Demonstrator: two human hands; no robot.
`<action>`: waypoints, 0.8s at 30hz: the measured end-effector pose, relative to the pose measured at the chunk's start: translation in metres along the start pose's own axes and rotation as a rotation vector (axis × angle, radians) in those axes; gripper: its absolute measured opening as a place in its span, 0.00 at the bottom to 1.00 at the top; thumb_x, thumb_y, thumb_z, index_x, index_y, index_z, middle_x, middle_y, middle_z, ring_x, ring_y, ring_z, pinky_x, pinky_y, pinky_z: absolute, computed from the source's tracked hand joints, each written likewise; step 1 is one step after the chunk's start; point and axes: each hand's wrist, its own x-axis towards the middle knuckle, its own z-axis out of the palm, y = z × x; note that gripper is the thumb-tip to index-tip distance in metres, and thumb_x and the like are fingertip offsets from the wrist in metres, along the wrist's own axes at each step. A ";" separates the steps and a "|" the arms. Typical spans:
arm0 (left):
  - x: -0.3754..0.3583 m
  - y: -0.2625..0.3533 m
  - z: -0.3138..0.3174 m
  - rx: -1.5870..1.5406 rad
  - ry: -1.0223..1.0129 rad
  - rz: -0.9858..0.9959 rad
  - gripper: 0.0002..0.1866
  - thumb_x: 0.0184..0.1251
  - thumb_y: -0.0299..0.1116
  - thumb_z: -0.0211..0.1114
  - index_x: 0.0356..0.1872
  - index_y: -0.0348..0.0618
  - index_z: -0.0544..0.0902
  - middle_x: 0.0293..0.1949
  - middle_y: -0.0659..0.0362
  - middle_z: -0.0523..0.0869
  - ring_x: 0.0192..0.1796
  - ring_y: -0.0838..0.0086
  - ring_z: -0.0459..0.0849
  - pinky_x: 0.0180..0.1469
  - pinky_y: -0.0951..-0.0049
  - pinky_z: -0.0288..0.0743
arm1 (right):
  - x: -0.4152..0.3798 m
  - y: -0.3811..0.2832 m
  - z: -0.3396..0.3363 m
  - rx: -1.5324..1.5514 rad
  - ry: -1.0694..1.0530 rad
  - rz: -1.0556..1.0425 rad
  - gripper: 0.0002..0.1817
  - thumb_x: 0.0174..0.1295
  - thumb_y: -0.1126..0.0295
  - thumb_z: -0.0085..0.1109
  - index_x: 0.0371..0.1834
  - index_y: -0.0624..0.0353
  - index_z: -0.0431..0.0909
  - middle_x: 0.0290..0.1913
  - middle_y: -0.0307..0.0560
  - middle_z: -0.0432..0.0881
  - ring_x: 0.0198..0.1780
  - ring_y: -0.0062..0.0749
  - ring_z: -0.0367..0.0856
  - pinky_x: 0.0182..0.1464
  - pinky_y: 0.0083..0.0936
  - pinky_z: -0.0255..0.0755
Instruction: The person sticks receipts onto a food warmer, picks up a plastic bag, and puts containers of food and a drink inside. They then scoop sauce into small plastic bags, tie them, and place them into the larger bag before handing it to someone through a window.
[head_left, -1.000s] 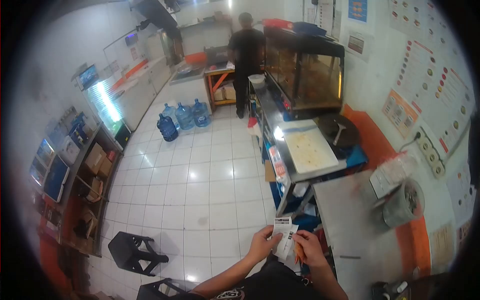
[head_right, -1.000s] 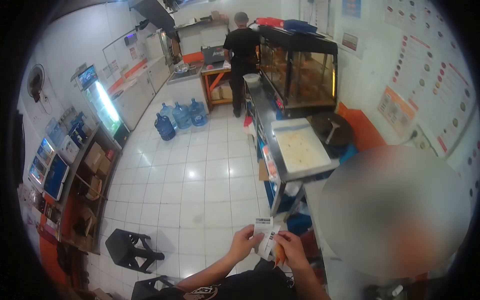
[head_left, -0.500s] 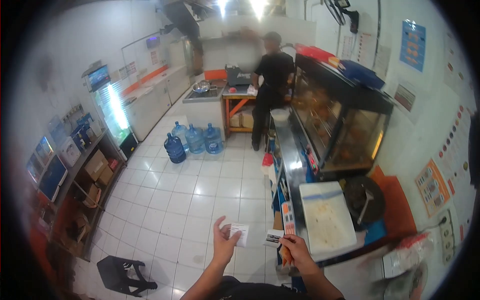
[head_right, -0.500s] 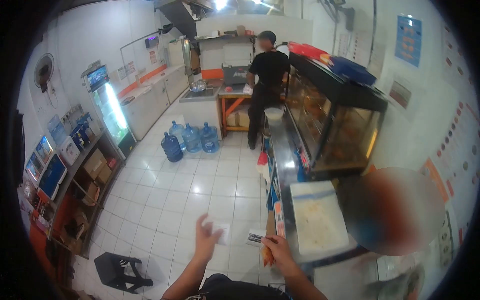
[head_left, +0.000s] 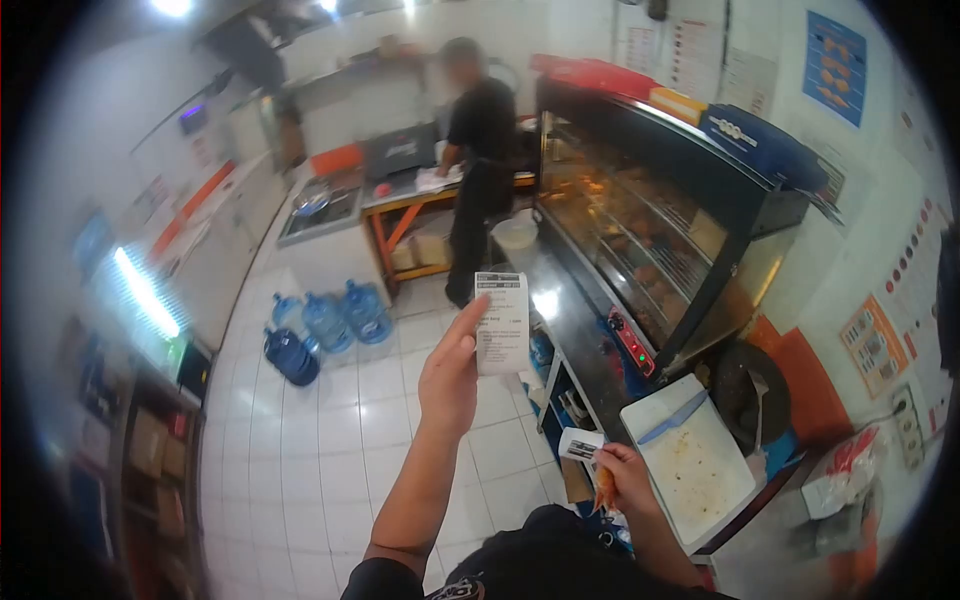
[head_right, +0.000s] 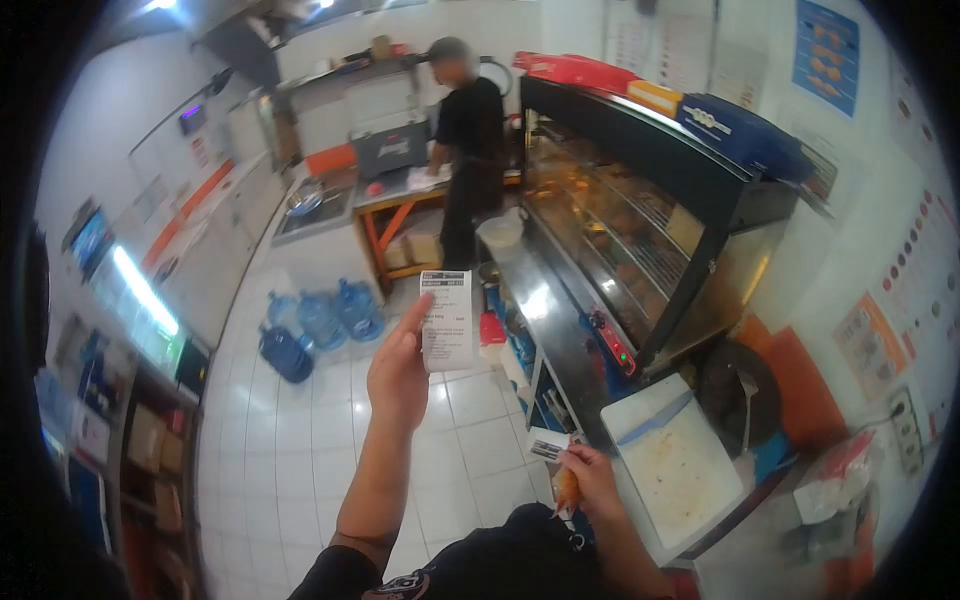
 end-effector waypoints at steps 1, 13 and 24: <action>0.023 -0.004 -0.002 -0.006 -0.037 -0.019 0.29 0.72 0.37 0.53 0.69 0.31 0.67 0.65 0.50 0.73 0.65 0.66 0.72 0.68 0.68 0.61 | 0.009 -0.006 0.003 0.024 0.029 -0.018 0.08 0.63 0.73 0.62 0.41 0.67 0.80 0.35 0.43 0.81 0.33 0.23 0.79 0.37 0.18 0.74; 0.258 -0.129 0.032 -0.011 -0.399 0.000 0.19 0.72 0.21 0.54 0.63 0.34 0.76 0.65 0.56 0.73 0.64 0.73 0.73 0.66 0.74 0.63 | 0.195 -0.062 -0.007 0.145 0.355 -0.171 0.05 0.61 0.73 0.64 0.36 0.62 0.80 0.30 0.39 0.81 0.29 0.21 0.79 0.32 0.18 0.73; 0.421 -0.197 0.158 -0.293 -0.899 -0.012 0.30 0.58 0.12 0.48 0.65 0.32 0.72 0.61 0.57 0.71 0.64 0.73 0.71 0.68 0.75 0.60 | 0.264 -0.102 0.041 0.266 0.627 -0.328 0.04 0.62 0.74 0.64 0.35 0.62 0.81 0.27 0.39 0.80 0.25 0.21 0.78 0.28 0.19 0.71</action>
